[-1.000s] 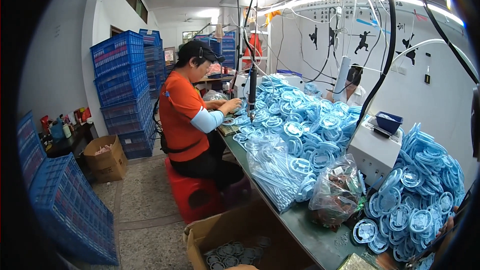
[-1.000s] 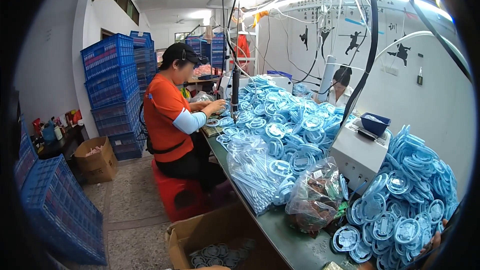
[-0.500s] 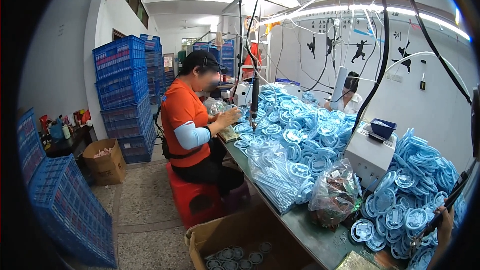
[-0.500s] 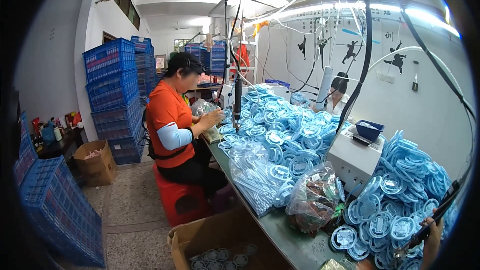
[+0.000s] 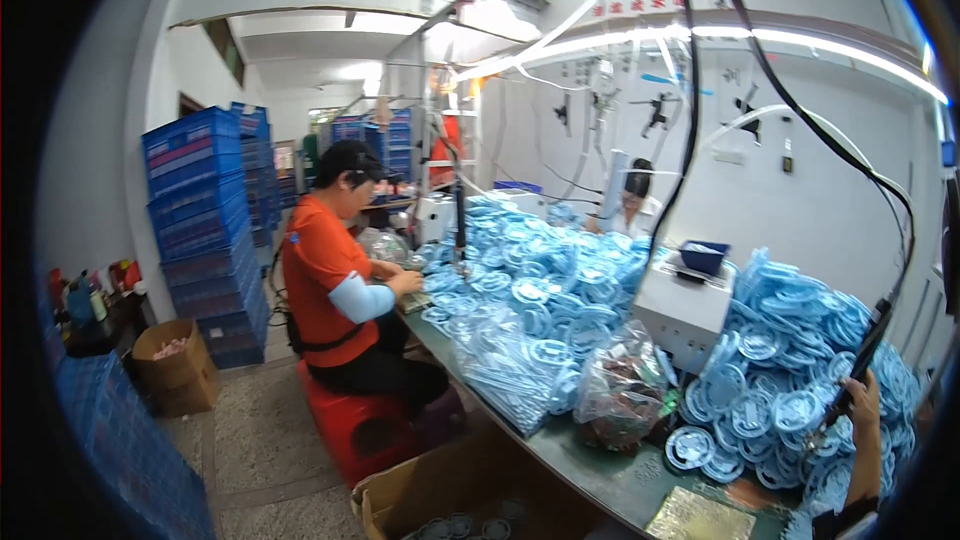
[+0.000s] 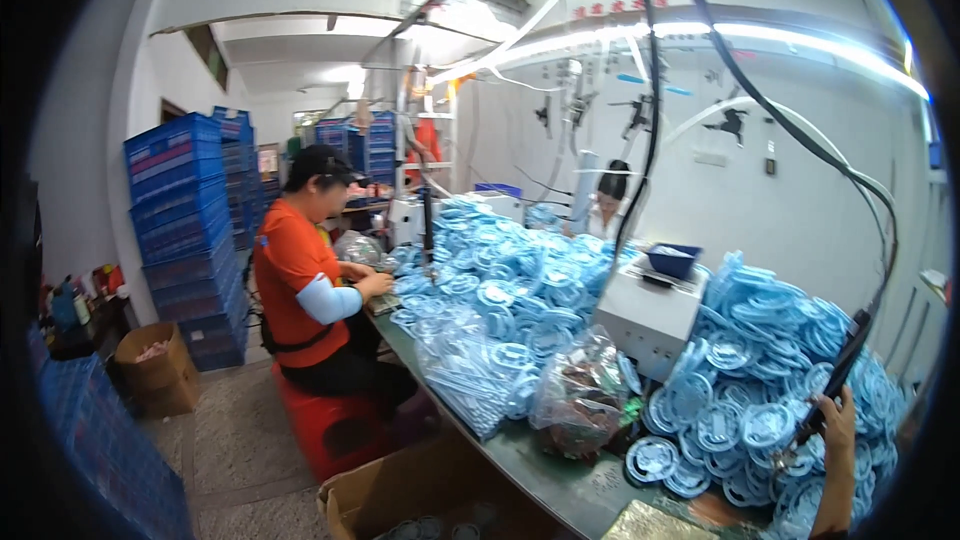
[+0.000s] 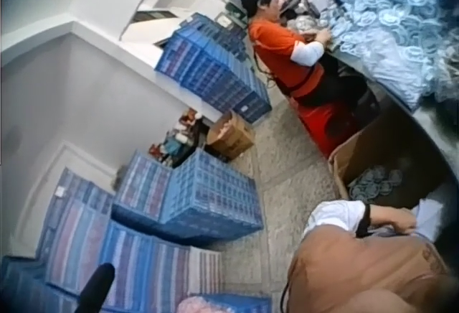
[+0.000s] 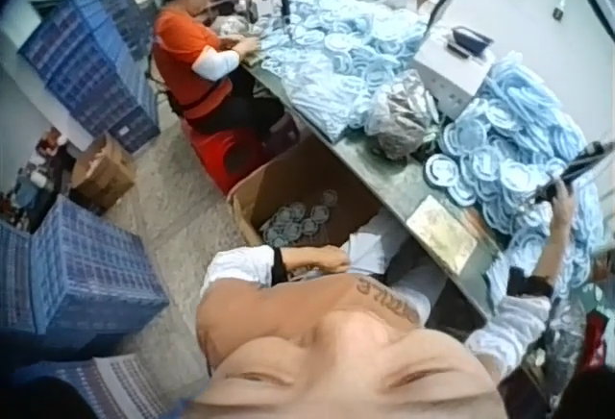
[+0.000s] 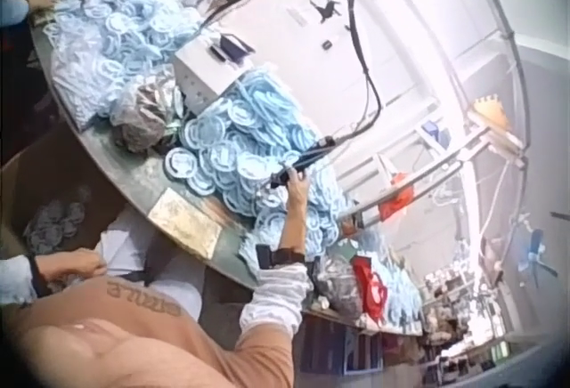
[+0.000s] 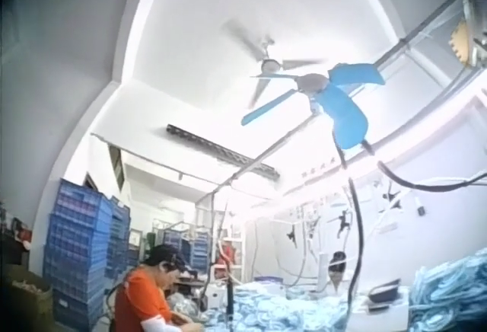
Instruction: The recorder is assembling small blue plastic toy steering wheels by attaching circuit boards using a power tool.
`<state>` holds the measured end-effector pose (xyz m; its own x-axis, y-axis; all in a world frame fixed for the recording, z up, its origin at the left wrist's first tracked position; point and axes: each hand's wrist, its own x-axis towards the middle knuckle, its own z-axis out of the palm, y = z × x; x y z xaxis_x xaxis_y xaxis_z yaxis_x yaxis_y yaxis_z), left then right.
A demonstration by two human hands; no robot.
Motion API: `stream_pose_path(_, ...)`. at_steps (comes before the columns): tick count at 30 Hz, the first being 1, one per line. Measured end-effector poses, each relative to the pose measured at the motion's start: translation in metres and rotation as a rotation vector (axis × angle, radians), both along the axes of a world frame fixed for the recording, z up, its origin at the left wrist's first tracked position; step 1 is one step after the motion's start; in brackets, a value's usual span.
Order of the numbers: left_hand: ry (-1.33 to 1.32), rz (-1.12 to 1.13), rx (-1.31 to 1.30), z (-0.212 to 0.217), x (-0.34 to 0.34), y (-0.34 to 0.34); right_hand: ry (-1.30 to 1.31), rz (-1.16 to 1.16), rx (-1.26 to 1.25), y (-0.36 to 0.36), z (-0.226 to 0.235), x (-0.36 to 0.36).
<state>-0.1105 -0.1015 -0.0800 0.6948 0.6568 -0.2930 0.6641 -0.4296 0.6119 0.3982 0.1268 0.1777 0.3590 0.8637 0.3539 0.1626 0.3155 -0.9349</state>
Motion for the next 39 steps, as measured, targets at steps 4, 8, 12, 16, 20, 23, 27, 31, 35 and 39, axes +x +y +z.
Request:
stream_pose_path(4, 0.016, 0.041, -0.031, -0.013, -0.005, -0.011, -0.074, -0.089, -0.117, -0.026, 0.019, -0.029)
stream_pose_path(8, 0.074, 0.071, -0.083, -0.004, 0.005, 0.001, -0.192, -0.229, -0.116, -0.054, 0.014, -0.034)
stream_pose_path(12, 0.035, 0.114, -0.032, -0.005, 0.008, 0.015, -0.267, -0.170, 0.031, -0.095, -0.005, -0.041)
stream_pose_path(16, -0.013, 0.211, -0.068, -0.003, 0.009, 0.017, -0.175, -0.081, -0.077, -0.129, -0.087, -0.053)
stream_pose_path(20, -0.099, 0.086, -0.090, 0.015, 0.017, 0.048, -0.211, -0.261, -0.385, -0.185, -0.168, -0.050)
stream_pose_path(23, -0.257, 0.098, -0.171, 0.095, 0.018, 0.093, -0.692, -0.402, -0.239, -0.192, -0.200, -0.078)
stream_pose_path(27, -0.472, 0.278, 0.147, 0.145, 0.064, 0.160, -0.828, -0.476, -0.249, -0.185, -0.191, -0.091)
stream_pose_path(31, -0.433, 0.246, 0.395, 0.148, 0.123, 0.204, -0.840, -0.433, -0.221, -0.182, -0.192, -0.088)
stream_pose_path(35, -0.454, 0.158, 0.438, 0.144, 0.153, 0.222, -0.827, -0.390, -0.235, -0.182, -0.187, -0.091)
stream_pose_path(39, -0.566, 0.277, -0.162, 0.126, 0.176, 0.254, -0.832, -0.407, -0.226, -0.181, -0.187, -0.091)
